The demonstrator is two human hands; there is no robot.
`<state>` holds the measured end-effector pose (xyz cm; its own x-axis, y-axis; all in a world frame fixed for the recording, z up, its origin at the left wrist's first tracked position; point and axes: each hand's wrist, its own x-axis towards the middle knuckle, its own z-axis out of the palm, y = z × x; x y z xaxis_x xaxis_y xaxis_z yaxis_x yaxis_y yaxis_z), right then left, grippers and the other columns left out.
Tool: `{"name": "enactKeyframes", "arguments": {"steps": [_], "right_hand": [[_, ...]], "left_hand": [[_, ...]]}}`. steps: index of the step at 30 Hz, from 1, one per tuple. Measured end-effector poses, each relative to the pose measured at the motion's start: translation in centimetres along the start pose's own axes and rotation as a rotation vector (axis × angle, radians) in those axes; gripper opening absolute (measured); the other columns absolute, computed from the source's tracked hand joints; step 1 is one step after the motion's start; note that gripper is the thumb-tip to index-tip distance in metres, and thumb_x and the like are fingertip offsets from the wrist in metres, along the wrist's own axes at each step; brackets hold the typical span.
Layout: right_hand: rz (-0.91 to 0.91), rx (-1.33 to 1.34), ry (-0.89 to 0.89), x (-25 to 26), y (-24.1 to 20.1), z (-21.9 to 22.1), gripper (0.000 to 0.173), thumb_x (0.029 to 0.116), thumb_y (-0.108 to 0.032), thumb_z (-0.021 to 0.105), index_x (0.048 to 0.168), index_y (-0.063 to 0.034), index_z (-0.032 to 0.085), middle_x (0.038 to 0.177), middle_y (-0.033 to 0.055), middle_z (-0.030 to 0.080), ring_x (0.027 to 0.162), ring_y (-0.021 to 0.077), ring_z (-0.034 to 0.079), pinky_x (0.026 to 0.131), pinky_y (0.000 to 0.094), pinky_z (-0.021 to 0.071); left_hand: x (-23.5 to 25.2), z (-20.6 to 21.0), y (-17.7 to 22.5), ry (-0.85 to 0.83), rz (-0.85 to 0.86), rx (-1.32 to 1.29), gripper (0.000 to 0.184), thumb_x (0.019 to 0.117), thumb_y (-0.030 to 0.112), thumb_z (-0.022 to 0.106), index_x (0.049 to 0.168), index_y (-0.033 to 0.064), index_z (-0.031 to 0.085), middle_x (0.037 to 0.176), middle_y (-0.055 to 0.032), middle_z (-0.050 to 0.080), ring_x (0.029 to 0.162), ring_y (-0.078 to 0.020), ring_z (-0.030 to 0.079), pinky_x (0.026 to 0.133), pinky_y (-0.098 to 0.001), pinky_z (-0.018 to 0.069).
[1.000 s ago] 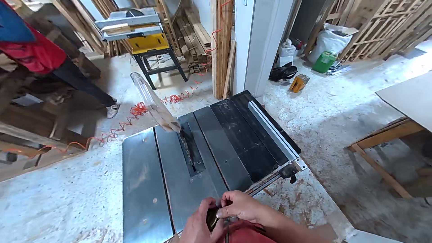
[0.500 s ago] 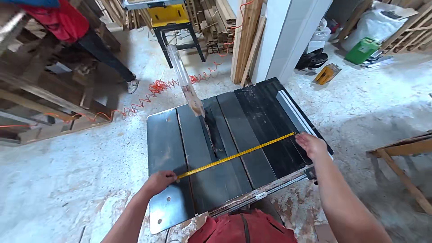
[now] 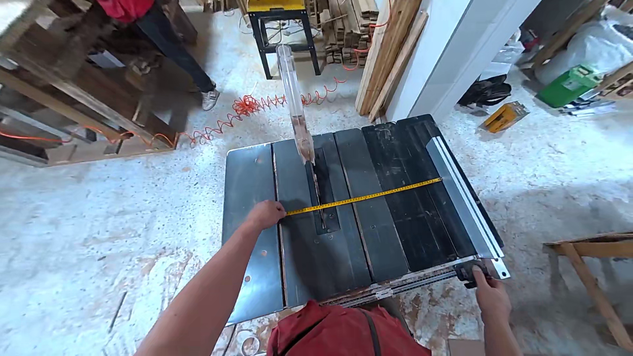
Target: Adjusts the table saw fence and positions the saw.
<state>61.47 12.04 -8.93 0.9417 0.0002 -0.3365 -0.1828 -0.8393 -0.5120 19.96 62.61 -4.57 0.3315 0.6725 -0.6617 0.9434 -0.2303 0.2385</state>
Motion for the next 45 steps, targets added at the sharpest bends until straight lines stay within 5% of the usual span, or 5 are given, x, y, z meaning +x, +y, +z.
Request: {"name": "enactKeyframes", "arguments": {"steps": [7, 19, 45], "right_hand": [[0.067, 0.112, -0.025, 1.0, -1.3, 2.6, 0.083, 0.0880, -0.063, 0.072, 0.135, 0.0039, 0.056, 0.119, 0.0264, 0.067, 0.111, 0.0394, 0.065, 0.096, 0.0614, 0.0501], [0.007, 0.236, 0.032, 2.8, -0.4, 2.8, 0.080, 0.0950, -0.052, 0.069, 0.143, 0.0069, 0.046, 0.128, 0.0274, 0.063, 0.120, 0.0369, 0.062, 0.103, 0.0569, 0.0476], [0.029, 0.298, 0.105, 1.7, -1.4, 3.0, 0.086, 0.0934, -0.048, 0.073, 0.148, 0.0078, 0.037, 0.132, 0.0293, 0.060, 0.121, 0.0379, 0.061, 0.104, 0.0554, 0.0479]], "left_hand": [[0.3, -0.5, -0.2, -0.038, 0.025, 0.026, 0.026, 0.1038, 0.032, 0.060, 0.107, 0.0134, 0.077, 0.110, -0.0138, 0.073, 0.111, -0.0339, 0.067, 0.098, -0.0619, 0.0494], [0.2, -0.4, 1.9, -0.044, 0.030, 0.042, 0.027, 0.1035, 0.034, 0.059, 0.110, 0.0143, 0.076, 0.116, -0.0140, 0.072, 0.117, -0.0349, 0.065, 0.101, -0.0629, 0.0478], [0.1, 0.0, 3.2, -0.055, 0.030, -0.021, 0.026, 0.1032, 0.032, 0.061, 0.109, 0.0115, 0.077, 0.109, -0.0166, 0.073, 0.110, -0.0363, 0.067, 0.097, -0.0650, 0.0486]]}}
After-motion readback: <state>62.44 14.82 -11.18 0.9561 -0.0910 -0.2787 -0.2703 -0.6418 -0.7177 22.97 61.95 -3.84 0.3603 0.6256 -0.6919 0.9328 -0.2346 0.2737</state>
